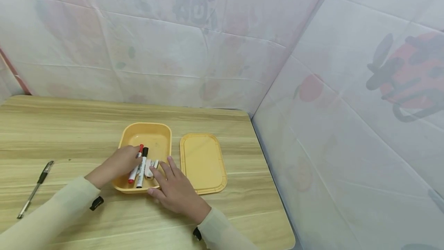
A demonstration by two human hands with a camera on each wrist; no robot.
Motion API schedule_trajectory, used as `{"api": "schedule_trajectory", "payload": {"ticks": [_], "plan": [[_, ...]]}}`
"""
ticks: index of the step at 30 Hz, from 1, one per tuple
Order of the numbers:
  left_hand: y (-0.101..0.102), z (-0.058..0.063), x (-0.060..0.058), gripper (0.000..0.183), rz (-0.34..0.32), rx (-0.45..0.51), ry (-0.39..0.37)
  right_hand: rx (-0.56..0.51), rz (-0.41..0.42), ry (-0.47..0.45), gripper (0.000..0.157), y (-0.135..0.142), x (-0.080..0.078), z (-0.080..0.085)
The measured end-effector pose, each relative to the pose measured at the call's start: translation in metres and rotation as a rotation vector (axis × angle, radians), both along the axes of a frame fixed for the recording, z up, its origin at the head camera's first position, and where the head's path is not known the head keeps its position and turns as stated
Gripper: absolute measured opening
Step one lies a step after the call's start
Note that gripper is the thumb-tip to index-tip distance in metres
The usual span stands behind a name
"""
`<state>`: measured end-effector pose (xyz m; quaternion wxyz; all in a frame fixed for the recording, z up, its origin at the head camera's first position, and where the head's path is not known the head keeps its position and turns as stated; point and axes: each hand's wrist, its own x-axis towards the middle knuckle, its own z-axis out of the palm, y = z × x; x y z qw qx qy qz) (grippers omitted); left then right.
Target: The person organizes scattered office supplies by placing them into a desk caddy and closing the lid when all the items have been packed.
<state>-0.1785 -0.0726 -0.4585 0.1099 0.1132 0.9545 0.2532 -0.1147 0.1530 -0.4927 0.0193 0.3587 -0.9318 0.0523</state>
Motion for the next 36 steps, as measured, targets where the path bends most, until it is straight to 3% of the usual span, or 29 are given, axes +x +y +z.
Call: {"api": "schedule_trajectory", "payload": {"ticks": [9,27,36], "plan": [[0.0028,-0.002,0.0065,0.034,-0.006,-0.042,0.063,-0.003,0.007,0.008,0.065,0.0002,0.0,-0.0008],[0.0042,-0.0036,0.0092,0.039,0.017,-0.032,0.081,0.003,-0.01,-0.014,0.066,0.0003,0.0014,-0.0003],[0.0042,0.0001,0.0106,0.042,-0.012,-0.101,0.212,0.004,-0.011,-0.014,0.065,-0.0006,0.0015,0.0026]]}}
